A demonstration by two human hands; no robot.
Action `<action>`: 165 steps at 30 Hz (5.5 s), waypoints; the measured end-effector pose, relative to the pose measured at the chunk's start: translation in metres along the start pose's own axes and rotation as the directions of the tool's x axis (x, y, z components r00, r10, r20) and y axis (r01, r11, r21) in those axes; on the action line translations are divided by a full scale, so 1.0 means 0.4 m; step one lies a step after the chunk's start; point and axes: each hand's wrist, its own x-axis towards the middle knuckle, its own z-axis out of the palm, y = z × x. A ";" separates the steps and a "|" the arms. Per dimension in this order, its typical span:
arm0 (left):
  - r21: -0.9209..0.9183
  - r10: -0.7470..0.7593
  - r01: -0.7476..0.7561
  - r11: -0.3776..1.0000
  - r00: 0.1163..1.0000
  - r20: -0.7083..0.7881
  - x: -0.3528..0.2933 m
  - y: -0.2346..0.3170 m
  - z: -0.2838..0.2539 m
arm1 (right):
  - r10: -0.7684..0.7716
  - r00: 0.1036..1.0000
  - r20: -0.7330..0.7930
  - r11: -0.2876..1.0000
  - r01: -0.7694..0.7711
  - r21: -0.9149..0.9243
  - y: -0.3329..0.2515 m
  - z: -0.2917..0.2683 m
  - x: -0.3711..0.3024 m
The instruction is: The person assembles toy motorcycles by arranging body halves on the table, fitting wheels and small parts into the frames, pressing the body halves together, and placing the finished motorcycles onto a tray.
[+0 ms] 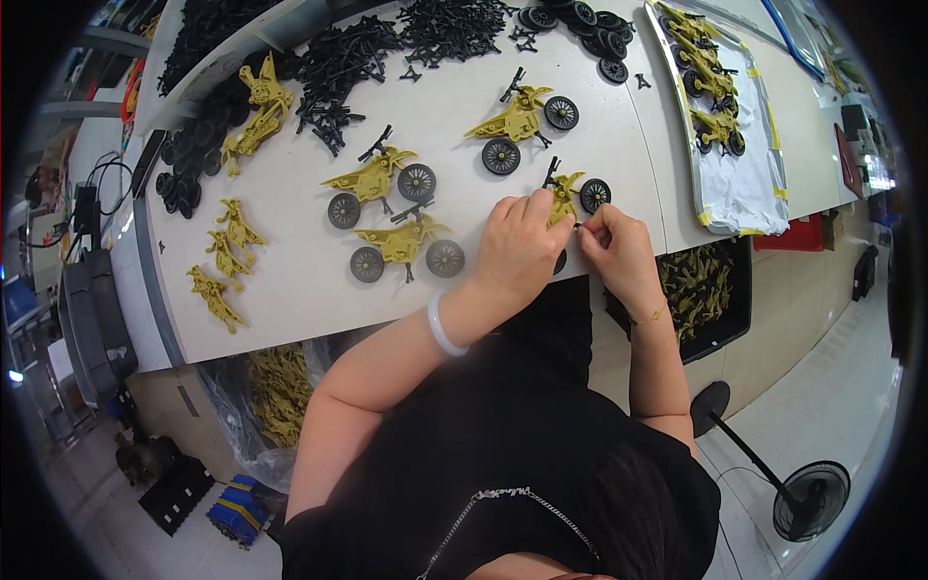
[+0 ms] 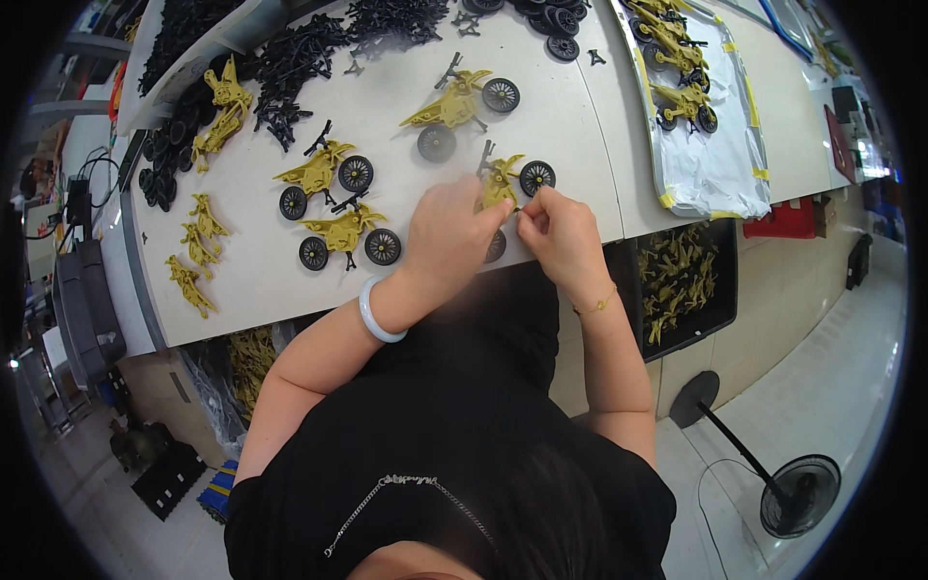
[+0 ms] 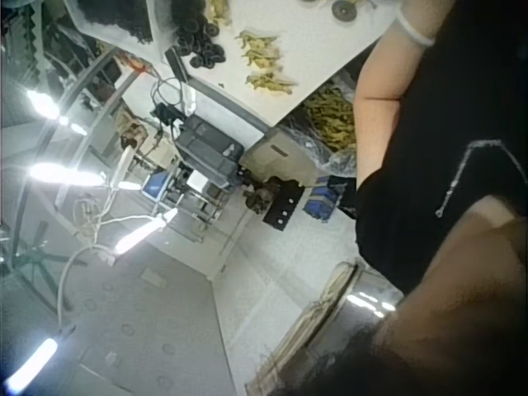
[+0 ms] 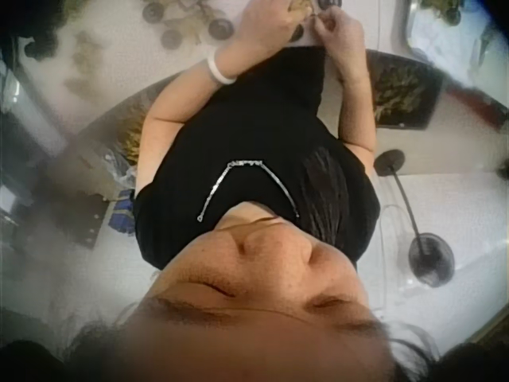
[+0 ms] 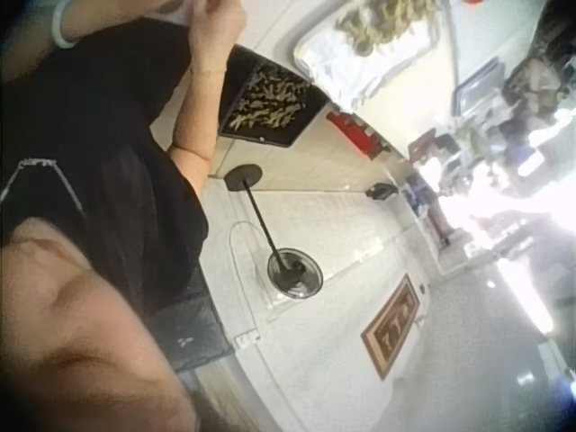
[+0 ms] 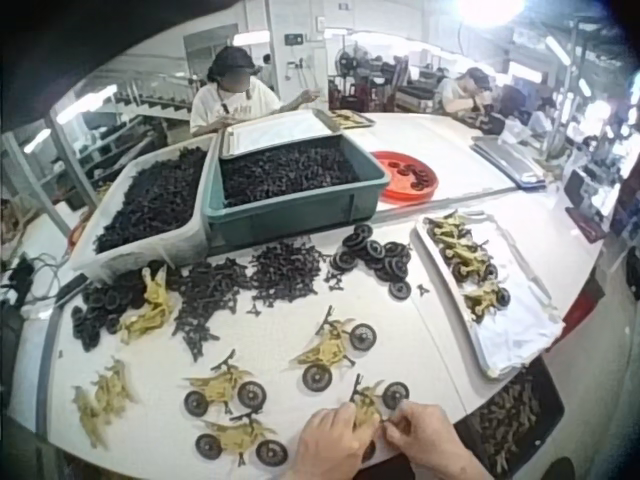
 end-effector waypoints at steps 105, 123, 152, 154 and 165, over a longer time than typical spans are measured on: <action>-0.015 -0.330 0.341 0.940 0.919 0.215 -0.158 -0.116 -0.311 | -0.414 0.900 0.134 0.910 0.411 0.052 -0.127 0.184 0.054; -0.045 -0.353 0.372 0.927 0.908 0.226 -0.175 -0.138 -0.302 | -0.308 0.940 0.144 0.950 0.311 -0.001 -0.147 0.192 0.043; -0.727 -0.413 0.589 -0.353 0.599 0.686 -0.161 -0.044 -0.330 | -0.779 0.622 -0.074 0.624 0.782 0.003 -0.165 0.134 -0.087; -0.763 -0.472 0.540 -0.355 0.601 0.646 -0.157 -0.027 -0.333 | -0.783 0.616 -0.083 0.618 0.786 0.005 -0.164 0.135 -0.090; -0.779 -0.524 0.545 -0.309 0.586 0.618 -0.179 -0.022 -0.319 | -0.801 0.587 -0.117 0.591 0.806 -0.007 -0.184 0.140 -0.091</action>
